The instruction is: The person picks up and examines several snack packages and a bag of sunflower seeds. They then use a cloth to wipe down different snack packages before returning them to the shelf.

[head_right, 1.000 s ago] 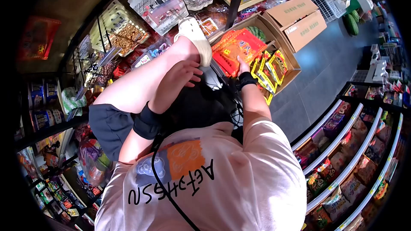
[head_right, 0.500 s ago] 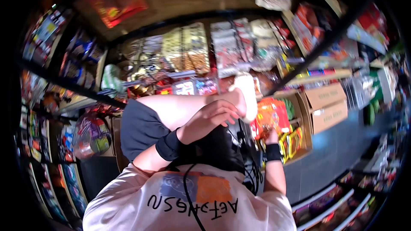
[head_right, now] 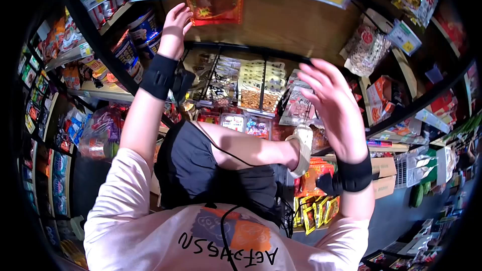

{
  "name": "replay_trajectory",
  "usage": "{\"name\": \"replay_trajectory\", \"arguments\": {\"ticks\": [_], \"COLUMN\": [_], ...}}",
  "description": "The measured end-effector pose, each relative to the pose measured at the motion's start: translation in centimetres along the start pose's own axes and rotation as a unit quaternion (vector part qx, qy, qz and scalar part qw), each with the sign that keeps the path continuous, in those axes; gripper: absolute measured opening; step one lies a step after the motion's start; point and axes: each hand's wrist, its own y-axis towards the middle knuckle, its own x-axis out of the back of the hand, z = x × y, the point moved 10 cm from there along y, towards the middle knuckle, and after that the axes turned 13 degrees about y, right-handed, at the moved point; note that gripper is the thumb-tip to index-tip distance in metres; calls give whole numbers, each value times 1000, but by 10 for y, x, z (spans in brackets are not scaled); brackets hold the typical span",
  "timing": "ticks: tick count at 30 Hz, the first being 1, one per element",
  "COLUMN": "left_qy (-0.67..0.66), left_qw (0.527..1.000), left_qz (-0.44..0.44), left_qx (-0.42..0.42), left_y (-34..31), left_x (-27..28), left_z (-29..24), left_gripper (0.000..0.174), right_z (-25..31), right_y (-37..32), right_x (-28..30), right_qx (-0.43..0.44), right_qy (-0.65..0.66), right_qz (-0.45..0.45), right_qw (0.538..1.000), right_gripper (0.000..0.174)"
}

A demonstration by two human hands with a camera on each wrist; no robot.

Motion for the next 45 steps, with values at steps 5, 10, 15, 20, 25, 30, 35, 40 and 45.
{"name": "replay_trajectory", "arguments": {"ticks": [5,10,15,20,25,30,35,40,45], "left_qy": [158,139,49,-15,-103,-180,-233,-239,-151], "left_qw": [987,982,962,960,958,962,951,956,978], "left_qz": [-24,118,220,242,257,191,188,130,70], "left_qx": [-10,45,152,140,79,81,81,114,129], "left_y": [82,117,79,61,11,-43,-97,-160,-222], "left_x": [35,30,0,-29,-49,-36,-13,7,32], "left_z": [55,119,117,104,41,-13,-60,-79,-80], "left_gripper": [77,89,44,31,35,36,34,39,34], "right_z": [-39,-80,-92,-94,-81,-57,-40,-33,-65], "right_y": [120,156,151,151,143,115,85,46,-13], "right_x": [-25,-9,-14,6,14,-49,-84,-99,-91], "right_qx": [-106,-163,-174,-169,-126,-90,-36,-7,-80], "right_qy": [-31,-17,-23,-13,-4,-25,-14,-44,-49], "right_qz": [52,-14,-4,-34,-65,8,115,66,112], "right_qw": [993,986,984,985,990,996,993,997,989], "right_gripper": [37,36,35,31,33,46,46,49,50]}}
